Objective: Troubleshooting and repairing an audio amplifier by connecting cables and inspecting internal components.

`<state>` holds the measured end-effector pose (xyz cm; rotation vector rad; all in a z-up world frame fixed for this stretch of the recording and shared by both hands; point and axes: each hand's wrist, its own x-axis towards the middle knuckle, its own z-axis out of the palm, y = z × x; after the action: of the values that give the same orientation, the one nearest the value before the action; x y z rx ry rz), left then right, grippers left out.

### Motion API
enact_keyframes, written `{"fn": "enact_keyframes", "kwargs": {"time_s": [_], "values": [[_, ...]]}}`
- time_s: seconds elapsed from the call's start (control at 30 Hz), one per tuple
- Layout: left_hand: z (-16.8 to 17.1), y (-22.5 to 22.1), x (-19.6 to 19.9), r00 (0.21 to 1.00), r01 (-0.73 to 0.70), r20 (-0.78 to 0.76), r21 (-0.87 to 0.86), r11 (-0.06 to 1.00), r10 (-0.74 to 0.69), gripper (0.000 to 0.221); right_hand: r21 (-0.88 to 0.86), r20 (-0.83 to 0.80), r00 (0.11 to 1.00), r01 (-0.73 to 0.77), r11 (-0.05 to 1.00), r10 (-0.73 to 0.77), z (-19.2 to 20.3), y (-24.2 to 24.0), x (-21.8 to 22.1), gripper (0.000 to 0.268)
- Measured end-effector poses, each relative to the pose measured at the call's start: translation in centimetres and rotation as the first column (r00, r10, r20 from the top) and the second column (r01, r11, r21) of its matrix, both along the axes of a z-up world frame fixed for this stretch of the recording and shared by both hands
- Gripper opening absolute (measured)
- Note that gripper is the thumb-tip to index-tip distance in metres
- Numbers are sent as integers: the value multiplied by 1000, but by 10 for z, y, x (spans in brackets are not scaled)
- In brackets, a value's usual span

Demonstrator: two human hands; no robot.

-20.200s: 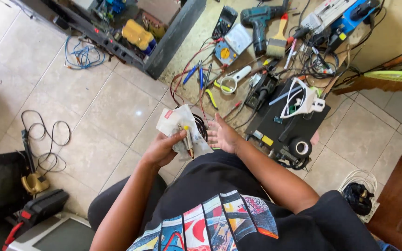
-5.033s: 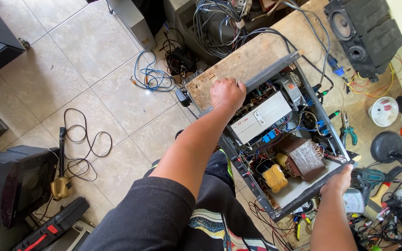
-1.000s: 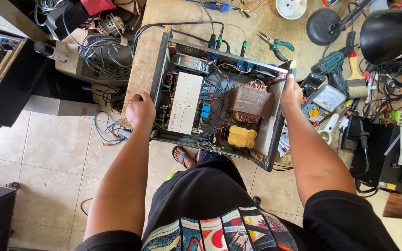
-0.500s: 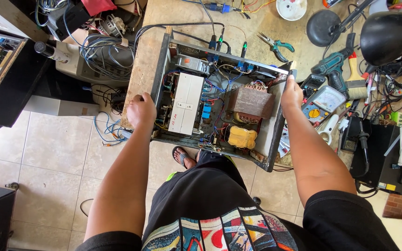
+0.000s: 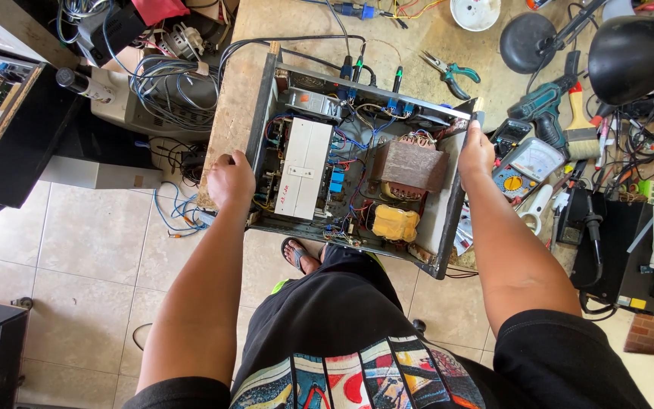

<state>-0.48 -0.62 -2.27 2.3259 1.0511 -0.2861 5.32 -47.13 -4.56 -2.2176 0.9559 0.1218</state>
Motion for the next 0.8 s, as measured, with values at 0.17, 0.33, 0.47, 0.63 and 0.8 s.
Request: {"fn": "enact_keyframes", "kwargs": {"time_s": [0.17, 0.33, 0.47, 0.63, 0.8], "values": [[-13, 2, 1, 1000, -4, -13, 4, 1000, 4, 48, 3, -1, 1000, 6, 1000, -6, -2, -1, 1, 74], [-4, 1, 1, 1000, -1, -29, -1, 1000, 1, 50, -4, 21, 1000, -4, 1000, 4, -14, -7, 3, 73], [-4, -1, 3, 998, 0, -58, -9, 1000, -1, 50, -27, 36, 999, 13, 1000, -13, -19, -11, 2, 70], [-20, 1, 5, 998, -24, -50, -27, 999, 23, 49, -34, 41, 999, 23, 999, -22, -11, -4, -1, 71], [-13, -1, 4, 998, -17, -69, -27, 999, 15, 49, -41, 34, 999, 17, 999, -16, -9, -3, -1, 71]]}}
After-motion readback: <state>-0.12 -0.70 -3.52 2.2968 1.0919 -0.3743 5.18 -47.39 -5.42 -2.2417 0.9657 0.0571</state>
